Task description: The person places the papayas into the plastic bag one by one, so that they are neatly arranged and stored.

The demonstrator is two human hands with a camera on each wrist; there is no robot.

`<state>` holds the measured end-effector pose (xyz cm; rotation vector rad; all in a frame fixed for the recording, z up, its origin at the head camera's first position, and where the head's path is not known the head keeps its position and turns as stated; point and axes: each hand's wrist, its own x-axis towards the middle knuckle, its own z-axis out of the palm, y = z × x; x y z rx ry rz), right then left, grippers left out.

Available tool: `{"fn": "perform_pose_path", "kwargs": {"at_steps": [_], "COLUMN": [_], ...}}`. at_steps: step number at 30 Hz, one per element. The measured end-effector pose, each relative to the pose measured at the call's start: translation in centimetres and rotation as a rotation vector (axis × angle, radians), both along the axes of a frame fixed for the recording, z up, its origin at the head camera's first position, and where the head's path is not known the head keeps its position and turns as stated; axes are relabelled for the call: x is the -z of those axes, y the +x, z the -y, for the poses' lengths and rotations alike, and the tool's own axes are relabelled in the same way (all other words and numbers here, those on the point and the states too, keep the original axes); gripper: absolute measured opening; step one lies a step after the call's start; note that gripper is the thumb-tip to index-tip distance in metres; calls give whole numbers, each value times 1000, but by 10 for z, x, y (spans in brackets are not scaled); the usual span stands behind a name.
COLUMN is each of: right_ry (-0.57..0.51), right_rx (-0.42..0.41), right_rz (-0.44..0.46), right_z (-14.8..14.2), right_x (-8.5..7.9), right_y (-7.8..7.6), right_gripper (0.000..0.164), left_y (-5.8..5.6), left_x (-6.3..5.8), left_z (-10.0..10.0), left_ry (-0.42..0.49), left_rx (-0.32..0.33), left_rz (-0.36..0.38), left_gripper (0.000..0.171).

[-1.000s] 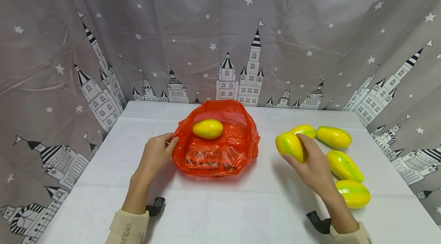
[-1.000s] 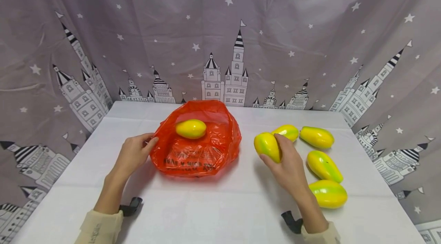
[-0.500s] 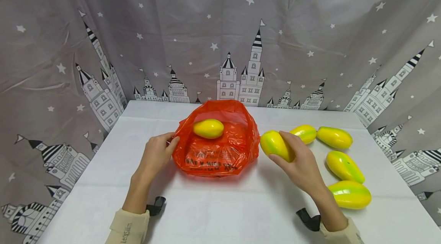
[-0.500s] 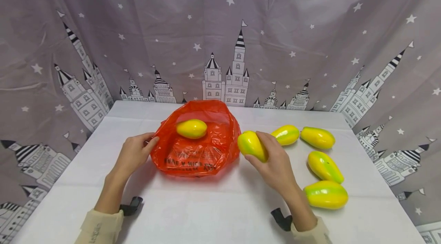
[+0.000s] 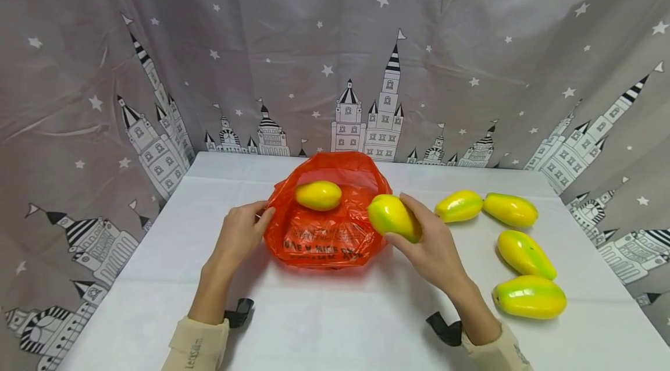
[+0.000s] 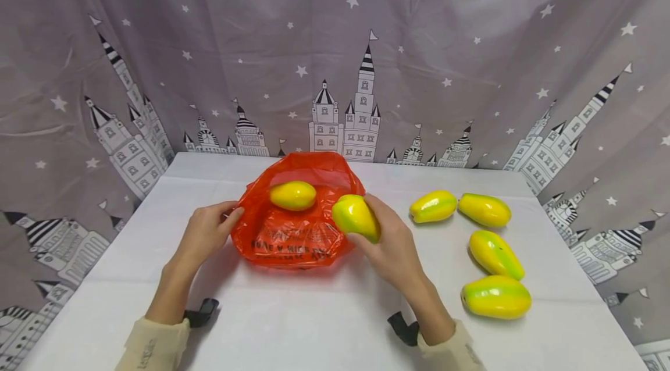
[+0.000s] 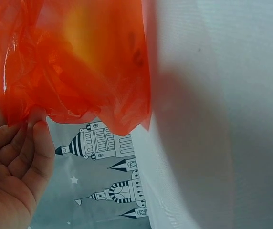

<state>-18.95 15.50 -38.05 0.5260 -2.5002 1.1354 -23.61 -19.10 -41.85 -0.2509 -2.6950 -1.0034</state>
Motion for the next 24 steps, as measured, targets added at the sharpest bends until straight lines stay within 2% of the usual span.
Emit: {"fn": "perform_pose_path", "kwargs": {"at_steps": [7,14,20,24], "right_ry": [16,24,70,107], "right_rx": [-81,-142,-183,-192], "right_rz": [-47,-28,-33,2], "right_z": [21,48,73,87], "right_x": [-9,-18,-21,-25], "right_y": [-8,-17,-33,-42], "right_gripper": [64,60,60,60], "left_y": [0,0,1,0], "left_x": [1,1,1,2], "left_z": [0,1,1,1], "left_ry": [0,11,7,2], "left_rx": [6,4,6,8], "left_rz": [-14,-5,-5,-11], "left_gripper": [28,29,28,28]}}
